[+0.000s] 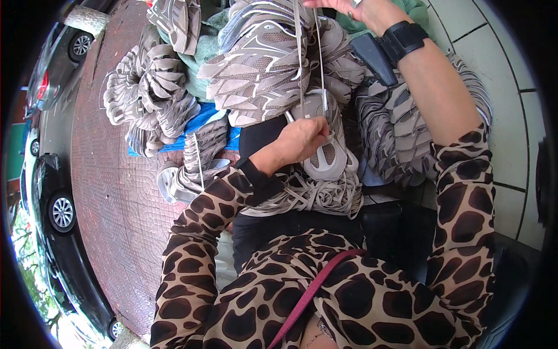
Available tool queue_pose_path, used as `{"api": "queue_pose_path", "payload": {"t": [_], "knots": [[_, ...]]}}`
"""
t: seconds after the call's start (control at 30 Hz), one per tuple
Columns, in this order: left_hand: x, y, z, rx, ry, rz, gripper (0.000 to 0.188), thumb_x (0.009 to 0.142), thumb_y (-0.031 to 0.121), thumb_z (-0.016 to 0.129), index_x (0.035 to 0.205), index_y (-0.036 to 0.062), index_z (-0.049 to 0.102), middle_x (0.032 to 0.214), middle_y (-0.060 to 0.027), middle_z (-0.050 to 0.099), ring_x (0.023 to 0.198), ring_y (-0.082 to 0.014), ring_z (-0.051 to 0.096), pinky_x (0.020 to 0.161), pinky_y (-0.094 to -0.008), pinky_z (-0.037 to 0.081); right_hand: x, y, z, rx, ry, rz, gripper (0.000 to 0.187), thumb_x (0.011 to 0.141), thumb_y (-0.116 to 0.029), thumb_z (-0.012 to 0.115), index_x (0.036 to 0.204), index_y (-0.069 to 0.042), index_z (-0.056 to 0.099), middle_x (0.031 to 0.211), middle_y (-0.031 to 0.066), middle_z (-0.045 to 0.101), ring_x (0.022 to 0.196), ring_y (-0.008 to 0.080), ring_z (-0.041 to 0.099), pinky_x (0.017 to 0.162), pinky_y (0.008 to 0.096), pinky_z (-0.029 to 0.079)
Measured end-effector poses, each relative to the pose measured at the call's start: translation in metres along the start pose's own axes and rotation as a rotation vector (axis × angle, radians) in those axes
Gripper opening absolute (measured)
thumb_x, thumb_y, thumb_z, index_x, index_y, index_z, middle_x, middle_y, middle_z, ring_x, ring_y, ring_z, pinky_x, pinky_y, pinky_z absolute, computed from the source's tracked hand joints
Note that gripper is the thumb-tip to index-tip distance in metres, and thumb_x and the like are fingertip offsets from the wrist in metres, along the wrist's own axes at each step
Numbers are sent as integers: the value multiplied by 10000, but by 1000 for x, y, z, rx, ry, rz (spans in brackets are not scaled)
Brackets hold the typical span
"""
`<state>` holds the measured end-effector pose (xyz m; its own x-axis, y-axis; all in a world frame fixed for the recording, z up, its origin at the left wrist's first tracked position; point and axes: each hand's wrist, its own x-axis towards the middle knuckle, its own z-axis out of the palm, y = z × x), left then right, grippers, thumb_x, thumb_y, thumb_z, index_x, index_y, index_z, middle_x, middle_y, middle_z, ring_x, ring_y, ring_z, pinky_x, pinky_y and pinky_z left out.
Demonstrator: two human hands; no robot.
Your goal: The person threads shoelaces through the eyelets of a sneaker, pulling them tight and arranging them. They handle a single shoe at a time, surrounded by stacks of similar footwear.
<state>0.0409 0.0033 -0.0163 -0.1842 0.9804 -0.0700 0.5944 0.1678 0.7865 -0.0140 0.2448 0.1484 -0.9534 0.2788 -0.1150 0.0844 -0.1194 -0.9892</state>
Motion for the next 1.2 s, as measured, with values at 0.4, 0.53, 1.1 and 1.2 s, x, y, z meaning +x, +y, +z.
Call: {"api": "queue_pose_path", "payload": {"t": [0.4,0.53,1.1,1.2], "knots": [[-33,9,-7,-195,491,-238,304,813,48,646,1081,7,508,791,-124,590,655,-257,605,590,-348,488,59,0,10,-1151,18,-781,450,953,-322,455,672,-26,644,619,149,624,639,300,631,634,382,482],[-22,-7,-14,-107,501,-38,330,890,127,618,1176,-10,527,849,-127,639,721,-187,632,640,-297,504,65,2,24,-1090,-52,-857,443,949,-316,461,672,-20,639,637,157,624,644,319,630,638,389,483],[-3,62,-126,-511,577,301,410,1017,302,424,868,-12,642,784,-39,617,774,-125,551,772,-270,438,-128,44,52,-866,-498,-60,348,998,-266,464,1145,16,604,1008,105,663,830,157,663,720,270,535],[-18,89,-137,-116,653,156,397,1007,298,449,896,-19,660,753,-34,613,726,-120,544,697,-269,444,-131,88,67,-414,-357,-281,328,985,-310,497,950,-12,629,798,66,637,745,131,616,755,296,522]]}}
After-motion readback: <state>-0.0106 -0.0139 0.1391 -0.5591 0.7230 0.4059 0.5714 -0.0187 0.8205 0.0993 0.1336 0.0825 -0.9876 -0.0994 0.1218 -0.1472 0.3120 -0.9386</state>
